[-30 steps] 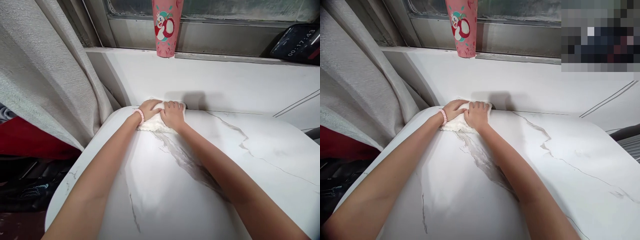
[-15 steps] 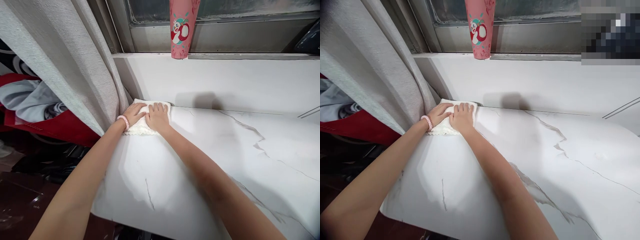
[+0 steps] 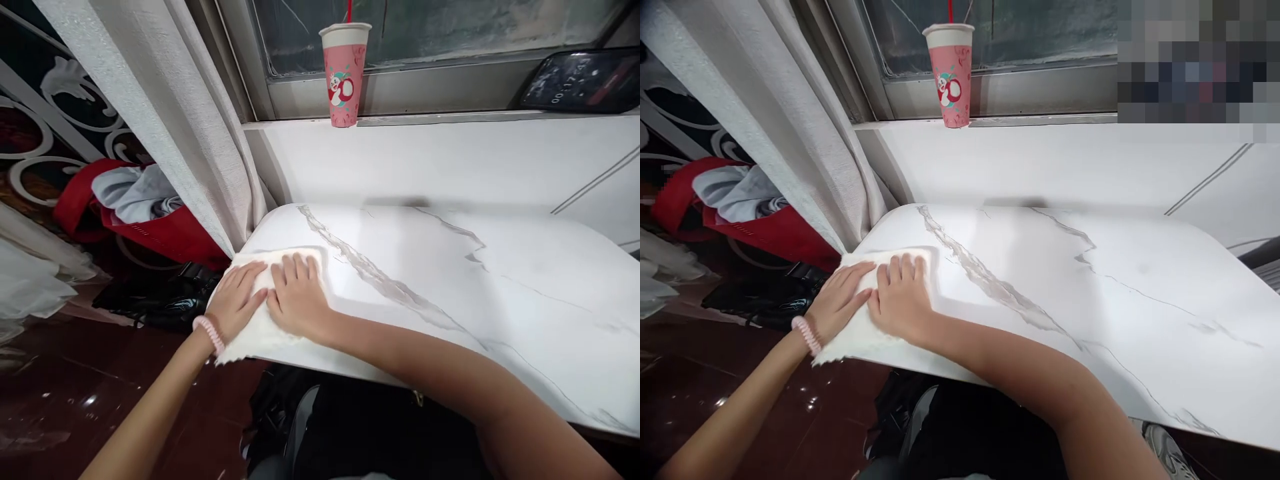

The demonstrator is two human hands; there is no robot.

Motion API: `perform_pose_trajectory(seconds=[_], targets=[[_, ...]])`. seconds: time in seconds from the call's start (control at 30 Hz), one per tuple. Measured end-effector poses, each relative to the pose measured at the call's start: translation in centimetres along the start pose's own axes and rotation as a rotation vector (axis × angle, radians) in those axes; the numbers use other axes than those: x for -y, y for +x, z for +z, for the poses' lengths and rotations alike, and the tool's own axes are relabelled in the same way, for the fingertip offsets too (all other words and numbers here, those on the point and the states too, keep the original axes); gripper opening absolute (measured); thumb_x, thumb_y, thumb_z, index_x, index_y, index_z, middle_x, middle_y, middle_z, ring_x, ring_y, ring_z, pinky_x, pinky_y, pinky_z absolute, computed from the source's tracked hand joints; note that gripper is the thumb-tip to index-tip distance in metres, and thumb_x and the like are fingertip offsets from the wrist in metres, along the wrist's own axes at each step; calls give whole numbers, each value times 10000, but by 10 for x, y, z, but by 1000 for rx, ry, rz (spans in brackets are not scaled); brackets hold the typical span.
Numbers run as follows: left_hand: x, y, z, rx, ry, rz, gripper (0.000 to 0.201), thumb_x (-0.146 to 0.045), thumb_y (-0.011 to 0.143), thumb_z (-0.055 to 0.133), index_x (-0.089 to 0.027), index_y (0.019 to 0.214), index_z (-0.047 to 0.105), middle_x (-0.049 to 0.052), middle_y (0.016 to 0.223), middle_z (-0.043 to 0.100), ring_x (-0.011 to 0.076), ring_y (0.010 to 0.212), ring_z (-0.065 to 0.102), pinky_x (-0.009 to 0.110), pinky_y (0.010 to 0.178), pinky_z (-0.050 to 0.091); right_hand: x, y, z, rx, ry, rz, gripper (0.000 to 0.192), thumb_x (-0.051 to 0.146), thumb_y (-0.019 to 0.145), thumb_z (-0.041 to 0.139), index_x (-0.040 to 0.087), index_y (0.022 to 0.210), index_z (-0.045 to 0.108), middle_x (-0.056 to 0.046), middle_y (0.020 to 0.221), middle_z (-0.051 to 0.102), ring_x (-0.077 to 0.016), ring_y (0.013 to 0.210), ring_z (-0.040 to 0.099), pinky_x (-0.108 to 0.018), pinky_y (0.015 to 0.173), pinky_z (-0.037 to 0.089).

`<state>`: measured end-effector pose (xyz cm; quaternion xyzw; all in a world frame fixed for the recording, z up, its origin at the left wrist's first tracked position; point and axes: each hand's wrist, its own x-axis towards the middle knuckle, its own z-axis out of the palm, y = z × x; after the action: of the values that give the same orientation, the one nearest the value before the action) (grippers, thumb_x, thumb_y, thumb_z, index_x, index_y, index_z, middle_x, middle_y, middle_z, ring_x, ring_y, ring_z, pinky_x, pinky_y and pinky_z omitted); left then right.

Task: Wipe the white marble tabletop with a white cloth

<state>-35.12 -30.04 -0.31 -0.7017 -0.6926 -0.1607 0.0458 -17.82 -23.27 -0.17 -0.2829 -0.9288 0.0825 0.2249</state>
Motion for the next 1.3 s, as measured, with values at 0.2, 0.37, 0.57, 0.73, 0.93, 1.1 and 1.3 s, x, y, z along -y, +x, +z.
perform_pose_trajectory(seconds=[0.2,0.37,0.57,0.73,0.93,1.1,1.3], targets=[[-49,-50,-3,-54,82,17,467,-376,999,279,-158,1393,401,155,1376,545,284,1330,459,503,1156,282,3,-50,-20,10,37,-100,549,369,1000,349,49,1436,439,-216,1507,418,-385,1415,319,-586,1173,203],[-66,-38,4,-12,112,9,478,-372,988,262,-179,1405,392,142,1390,540,273,1323,471,497,1153,287,-17,-58,-28,-6,37,-127,520,363,987,369,79,1411,466,-197,1472,457,-373,1371,359,-578,1158,213],[-51,41,23,96,168,29,527,-369,959,262,-124,1401,415,180,1442,505,296,1376,419,524,1155,280,-75,-8,-21,-18,-16,-136,449,343,963,408,114,1331,525,-186,1386,525,-347,1279,410,-550,1094,265],[-45,135,46,138,154,-13,535,-350,943,268,-114,1398,424,184,1473,470,291,1399,386,524,1174,235,-142,52,-16,19,-56,-88,439,311,973,390,137,1357,510,-164,1413,510,-318,1298,392,-510,1109,233],[-58,226,70,138,109,-12,529,-341,939,290,-119,1396,436,163,1479,469,277,1383,397,488,1177,226,-211,90,-25,39,-75,27,456,275,970,380,162,1398,492,-121,1436,507,-284,1324,390,-460,1129,222],[-66,272,85,143,109,-2,520,-342,933,308,-129,1379,470,149,1428,513,288,1344,428,464,1157,257,-248,104,-30,7,-12,105,439,272,965,383,178,1370,521,-100,1377,565,-262,1277,444,-428,1109,259],[-60,291,89,130,95,0,501,-367,920,346,-180,1360,495,122,1350,556,305,1281,467,473,1109,325,-260,113,-30,-3,-4,103,446,270,962,372,184,1372,524,-98,1346,591,-275,1251,463,-453,1092,275]])
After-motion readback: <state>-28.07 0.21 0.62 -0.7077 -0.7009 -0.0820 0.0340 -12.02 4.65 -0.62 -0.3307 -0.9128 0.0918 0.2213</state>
